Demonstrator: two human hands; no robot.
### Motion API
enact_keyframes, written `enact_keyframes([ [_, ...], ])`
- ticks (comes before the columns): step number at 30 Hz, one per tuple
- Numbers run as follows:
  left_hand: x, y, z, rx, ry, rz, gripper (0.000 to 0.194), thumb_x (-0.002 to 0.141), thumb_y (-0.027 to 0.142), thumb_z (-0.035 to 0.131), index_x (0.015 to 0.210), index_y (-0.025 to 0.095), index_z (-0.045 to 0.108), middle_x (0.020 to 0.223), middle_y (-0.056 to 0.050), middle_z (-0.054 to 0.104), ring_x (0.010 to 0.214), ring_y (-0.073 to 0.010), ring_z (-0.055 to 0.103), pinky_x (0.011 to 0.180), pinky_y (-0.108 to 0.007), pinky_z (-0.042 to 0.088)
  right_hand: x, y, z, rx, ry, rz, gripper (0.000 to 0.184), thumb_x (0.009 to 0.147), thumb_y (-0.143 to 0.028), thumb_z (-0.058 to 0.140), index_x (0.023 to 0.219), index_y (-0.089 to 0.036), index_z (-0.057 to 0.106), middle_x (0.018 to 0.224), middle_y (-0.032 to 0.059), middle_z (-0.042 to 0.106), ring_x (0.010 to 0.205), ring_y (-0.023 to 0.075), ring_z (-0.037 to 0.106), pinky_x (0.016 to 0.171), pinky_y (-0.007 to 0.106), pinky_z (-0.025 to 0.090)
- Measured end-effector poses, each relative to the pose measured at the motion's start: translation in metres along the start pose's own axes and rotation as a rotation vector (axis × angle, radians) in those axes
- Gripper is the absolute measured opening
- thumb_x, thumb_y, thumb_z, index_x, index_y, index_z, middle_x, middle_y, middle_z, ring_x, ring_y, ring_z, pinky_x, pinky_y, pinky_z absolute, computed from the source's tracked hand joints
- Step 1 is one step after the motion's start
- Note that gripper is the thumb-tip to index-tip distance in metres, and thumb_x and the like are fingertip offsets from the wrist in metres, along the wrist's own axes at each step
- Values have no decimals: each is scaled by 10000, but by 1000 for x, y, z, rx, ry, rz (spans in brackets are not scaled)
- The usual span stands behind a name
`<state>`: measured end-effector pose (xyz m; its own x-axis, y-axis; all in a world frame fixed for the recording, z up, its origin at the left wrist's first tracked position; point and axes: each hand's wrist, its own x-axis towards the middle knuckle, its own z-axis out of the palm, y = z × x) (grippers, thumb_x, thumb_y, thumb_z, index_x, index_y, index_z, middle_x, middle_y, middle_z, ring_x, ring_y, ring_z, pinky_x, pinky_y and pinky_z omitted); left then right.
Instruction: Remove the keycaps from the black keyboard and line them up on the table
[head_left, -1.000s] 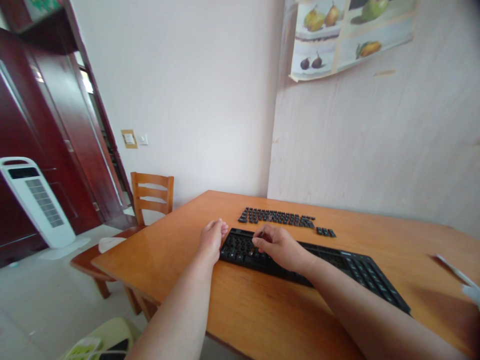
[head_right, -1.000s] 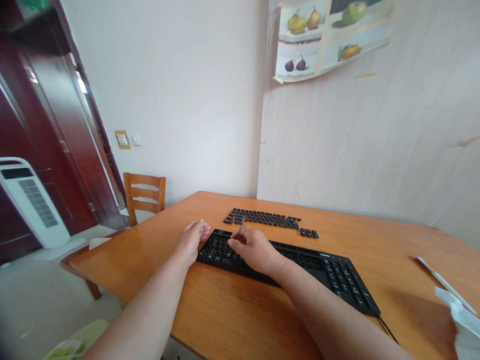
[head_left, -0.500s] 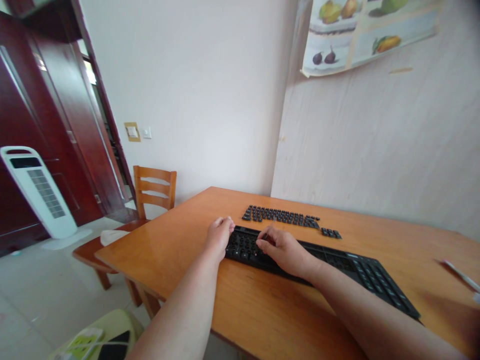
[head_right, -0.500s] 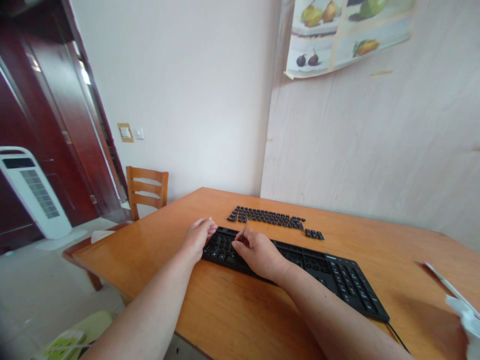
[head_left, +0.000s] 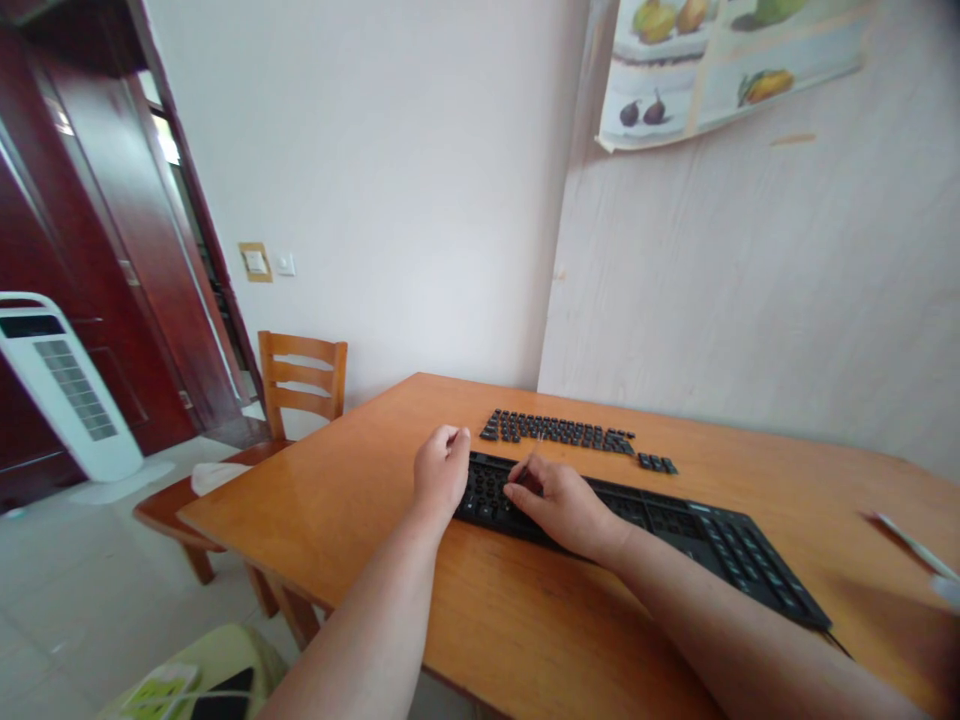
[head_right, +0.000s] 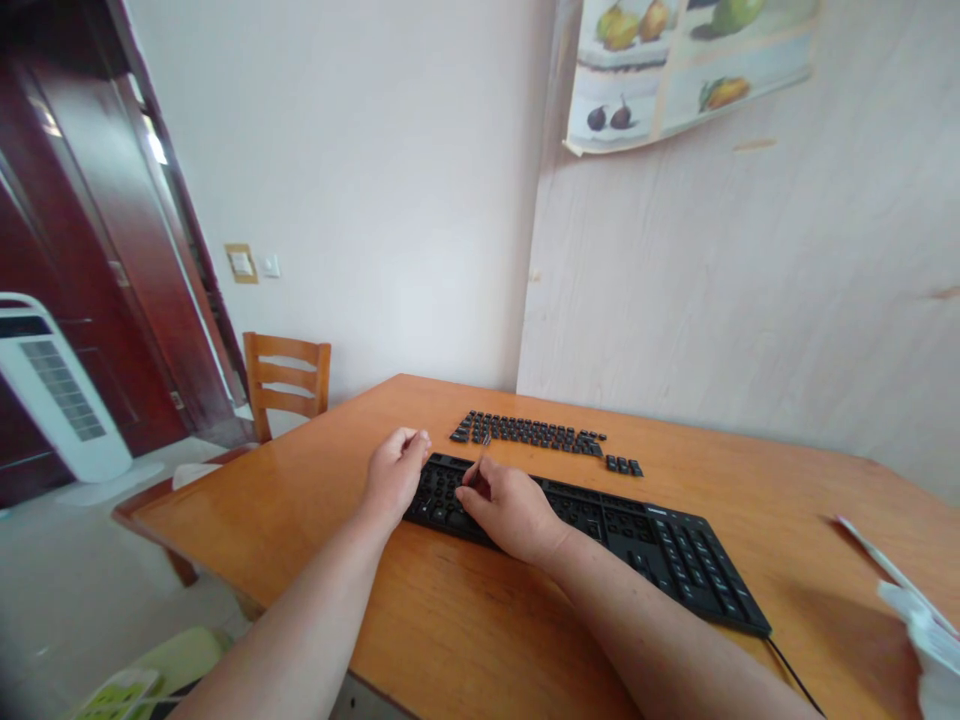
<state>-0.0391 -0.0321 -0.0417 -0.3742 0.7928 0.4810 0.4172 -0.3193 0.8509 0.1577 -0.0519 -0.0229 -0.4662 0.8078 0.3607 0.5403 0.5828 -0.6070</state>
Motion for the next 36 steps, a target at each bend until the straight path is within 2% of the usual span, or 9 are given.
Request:
enact_keyframes([
  [4,-8,12,0,78,-69,133,268,858,427,507,741,210,612,671,5,607,664,-154,544,628,-243,384,-1,2,3,30,0,19,132,846,-336,612,887,-211,627,697,-6,647,610,140,566,571,258,387],
  [9,-14,18,4,63,-186,118,230,829,409,549,725,225,639,678,2,623,656,-159,539,633,-245,368,0,5,7,98,55,14,106,863,-296,583,867,-196,619,709,9,647,646,153,580,608,269,419],
  [16,-15,11,8,149,-277,128,246,844,393,531,699,224,635,683,-7,636,670,-164,551,630,-251,361,1,9,14,171,112,14,104,882,-277,553,852,-186,592,725,15,645,671,156,583,632,273,438],
  [24,-13,5,8,163,-301,110,241,843,392,530,706,225,635,697,-10,644,674,-166,555,622,-251,354,1,14,16,270,103,68,143,893,-310,547,866,-176,588,761,28,676,705,161,613,666,280,457],
  [29,-14,6,8,123,-301,95,231,830,392,546,695,227,632,696,-11,645,678,-170,553,625,-251,356,2,15,17,320,106,98,195,891,-366,556,849,-178,588,716,19,663,654,148,586,626,270,444],
  [36,-15,11,7,111,-295,86,224,815,382,564,671,223,630,670,-9,636,665,-168,545,618,-251,349,7,27,15,560,198,205,341,889,-514,520,880,-173,543,792,56,682,697,154,607,640,280,474],
])
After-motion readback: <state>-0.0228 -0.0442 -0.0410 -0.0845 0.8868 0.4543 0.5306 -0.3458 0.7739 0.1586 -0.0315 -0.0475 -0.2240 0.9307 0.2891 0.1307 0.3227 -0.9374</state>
